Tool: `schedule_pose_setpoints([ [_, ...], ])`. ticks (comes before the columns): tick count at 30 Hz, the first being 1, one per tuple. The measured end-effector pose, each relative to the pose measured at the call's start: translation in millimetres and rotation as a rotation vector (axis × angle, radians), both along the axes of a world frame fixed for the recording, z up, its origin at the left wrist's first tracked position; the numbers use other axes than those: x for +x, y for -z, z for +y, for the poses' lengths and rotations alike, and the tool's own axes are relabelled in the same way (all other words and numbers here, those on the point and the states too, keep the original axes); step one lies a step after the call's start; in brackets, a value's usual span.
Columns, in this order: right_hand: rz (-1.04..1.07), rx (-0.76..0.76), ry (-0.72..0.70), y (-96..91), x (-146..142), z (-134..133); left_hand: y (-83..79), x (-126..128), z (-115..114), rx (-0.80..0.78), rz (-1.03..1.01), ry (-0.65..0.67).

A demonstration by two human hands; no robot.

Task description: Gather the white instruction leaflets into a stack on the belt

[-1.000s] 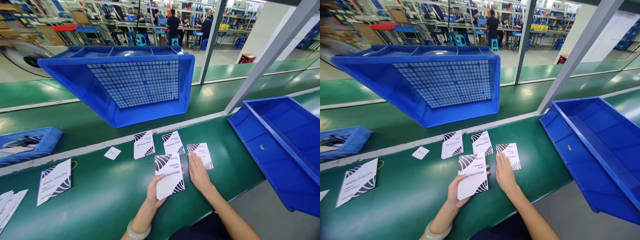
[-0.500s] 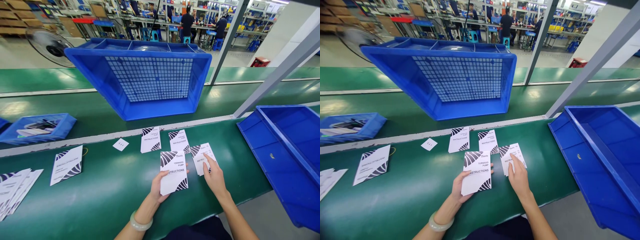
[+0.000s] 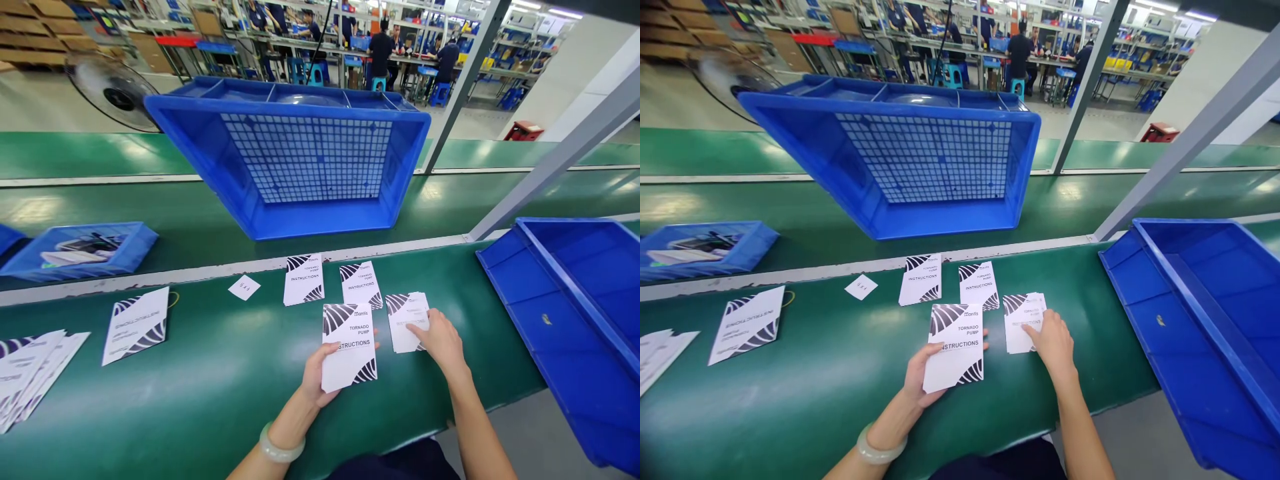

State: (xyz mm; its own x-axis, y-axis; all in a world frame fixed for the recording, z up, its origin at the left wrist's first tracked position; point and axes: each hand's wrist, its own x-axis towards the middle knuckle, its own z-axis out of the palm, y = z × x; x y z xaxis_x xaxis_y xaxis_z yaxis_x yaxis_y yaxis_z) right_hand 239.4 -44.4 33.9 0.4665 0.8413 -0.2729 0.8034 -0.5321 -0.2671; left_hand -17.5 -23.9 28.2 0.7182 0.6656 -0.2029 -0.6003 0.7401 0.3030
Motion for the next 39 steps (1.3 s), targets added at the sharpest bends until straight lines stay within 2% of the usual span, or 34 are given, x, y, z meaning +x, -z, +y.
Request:
schedule_pose_setpoints([
  [3,0.124,0.027,-0.025,-1.7,16.2,-6.8,-2.0,0.2,0.9,-0.001,0.003,-0.003],
  [6,0.467,0.230,0.010,-13.7,34.5,-20.2,-2.7,-0.3,1.3,-0.014,-0.005,-0.006],
  [8,0.721,0.425,0.162,-27.7,45.4,-29.7,-3.1,-0.7,1.6,-0.017,-0.009,-0.005],
  [9,0.780,0.503,0.257,-35.3,49.7,-33.8,-3.4,-0.8,1.9,-0.016,-0.011,-0.003],
  [12,0.787,0.659,0.485,-53.7,56.5,-41.5,-4.4,-0.4,3.1,-0.010,-0.018,0.002],
  [15,0.843,0.738,0.561,-54.8,54.7,-42.3,-5.1,0.3,4.0,-0.015,-0.014,0.003],
  [17,0.853,0.694,0.520,-45.1,51.3,-40.8,-5.3,0.4,3.7,-0.020,-0.009,-0.001],
  [18,0.795,0.627,0.478,-38.6,49.7,-39.9,-5.3,0.4,3.4,-0.020,-0.011,-0.002],
  [21,0.384,0.346,0.327,-20.6,46.9,-38.4,-5.0,-0.2,2.6,-0.015,-0.027,0.002],
  [23,0.241,0.255,0.280,-16.6,46.5,-39.6,-4.9,-0.5,2.4,-0.018,-0.036,0.001],
  [25,0.386,0.334,0.297,-21.0,46.3,-41.4,-5.5,-0.7,2.5,-0.031,-0.039,-0.006],
  [28,0.727,0.556,0.366,-34.6,44.1,-40.0,-7.1,-0.8,2.0,-0.058,-0.043,0.003],
  [30,0.804,0.612,0.378,-37.4,40.6,-34.7,-7.4,-0.7,1.2,-0.071,-0.048,0.012],
  [32,0.640,0.559,0.300,-29.3,35.0,-27.8,-6.1,-0.8,0.8,-0.068,-0.065,0.007],
  [36,-0.044,0.468,-0.034,9.1,11.7,-22.6,-2.4,-1.6,2.9,-0.062,-0.074,-0.022],
  [39,-0.207,0.369,-0.257,33.9,-13.5,-29.3,-3.4,-2.3,5.2,-0.061,-0.051,-0.023],
])
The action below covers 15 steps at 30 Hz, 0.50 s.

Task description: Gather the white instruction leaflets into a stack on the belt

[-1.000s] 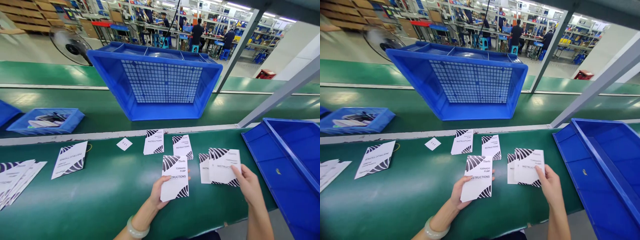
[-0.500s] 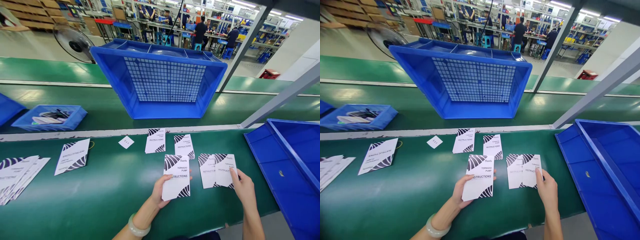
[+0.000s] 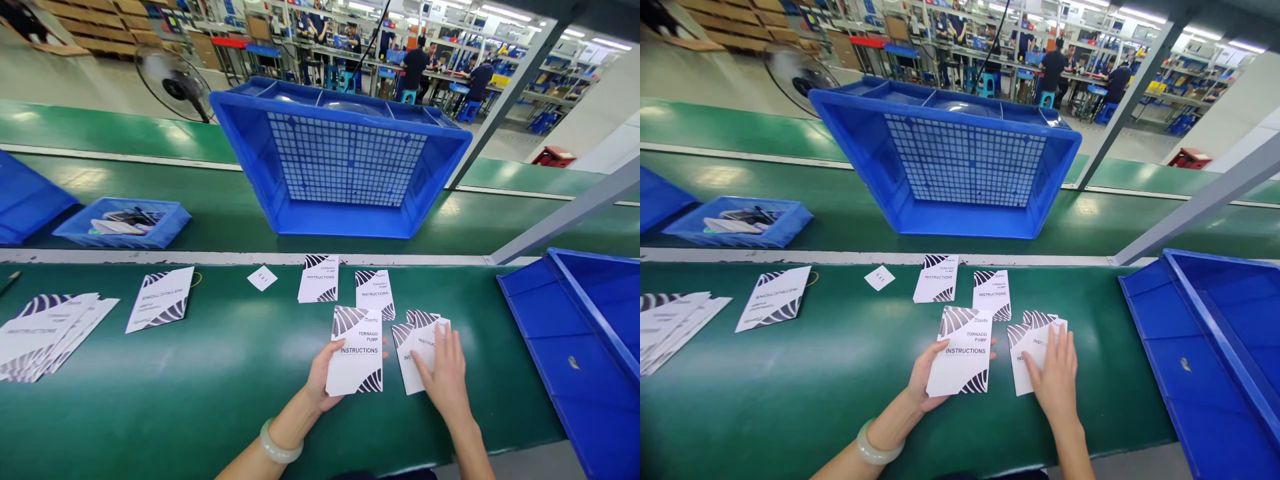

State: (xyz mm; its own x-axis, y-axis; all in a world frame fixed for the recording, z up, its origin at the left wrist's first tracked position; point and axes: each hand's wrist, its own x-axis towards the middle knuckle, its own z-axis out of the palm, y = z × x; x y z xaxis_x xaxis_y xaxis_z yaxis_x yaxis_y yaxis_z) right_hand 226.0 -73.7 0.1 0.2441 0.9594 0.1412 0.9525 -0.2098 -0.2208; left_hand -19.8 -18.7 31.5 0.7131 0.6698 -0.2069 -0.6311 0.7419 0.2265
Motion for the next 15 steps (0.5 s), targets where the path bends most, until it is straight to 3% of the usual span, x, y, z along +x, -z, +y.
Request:
schedule_pose_setpoints([
  [3,-0.077,-0.105,-0.080,12.4,-16.2,-4.1,-2.6,-0.3,-0.3,0.007,-0.007,0.001],
  [7,-0.013,-0.121,0.065,12.1,-13.3,5.1,-2.7,0.1,-3.2,0.008,-0.049,0.018],
  [11,0.285,-0.026,0.136,-14.5,-14.7,13.2,0.6,0.9,-5.0,0.023,-0.085,0.080],
  [13,0.530,-0.012,0.067,-33.2,-25.3,13.8,2.8,1.7,-6.9,0.025,-0.067,0.115],
  [15,0.749,-0.092,-0.010,-48.2,-39.0,14.1,5.4,2.9,-10.0,-0.005,0.005,0.147],
])
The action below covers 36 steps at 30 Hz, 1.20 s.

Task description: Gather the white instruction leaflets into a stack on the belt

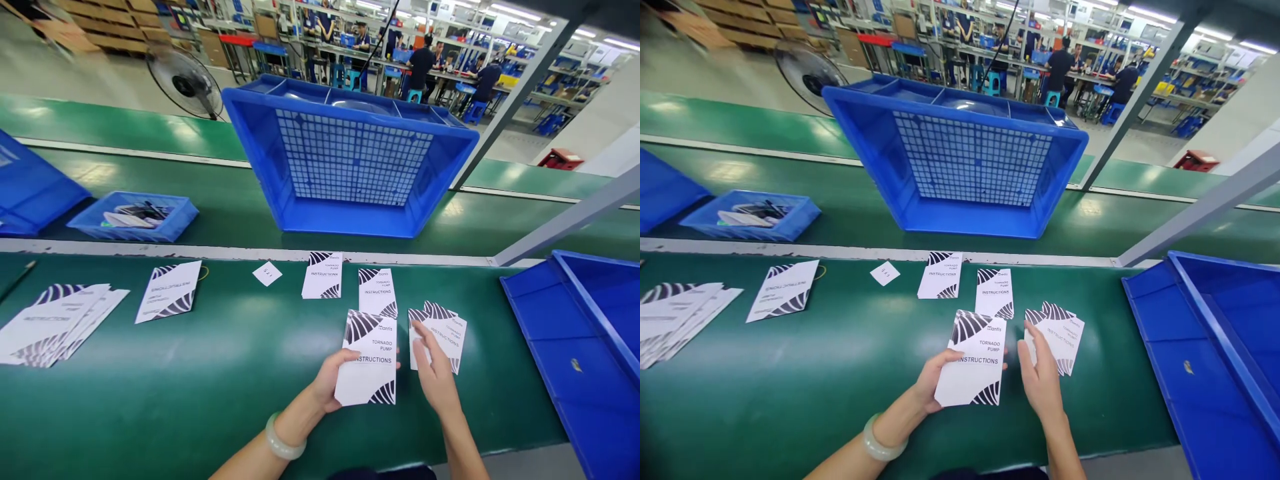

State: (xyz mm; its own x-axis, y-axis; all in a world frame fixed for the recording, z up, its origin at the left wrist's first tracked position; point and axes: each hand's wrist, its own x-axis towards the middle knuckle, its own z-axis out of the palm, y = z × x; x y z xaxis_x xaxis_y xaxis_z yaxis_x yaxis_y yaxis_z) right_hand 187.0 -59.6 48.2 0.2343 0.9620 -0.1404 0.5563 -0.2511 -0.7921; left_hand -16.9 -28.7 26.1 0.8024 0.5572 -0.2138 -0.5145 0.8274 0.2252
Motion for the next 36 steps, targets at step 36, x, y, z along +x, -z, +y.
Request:
schedule_pose_setpoints([
  [36,0.236,-0.037,-0.074,-3.3,-24.5,-1.3,7.4,3.1,-18.2,-0.215,0.353,0.055],
])
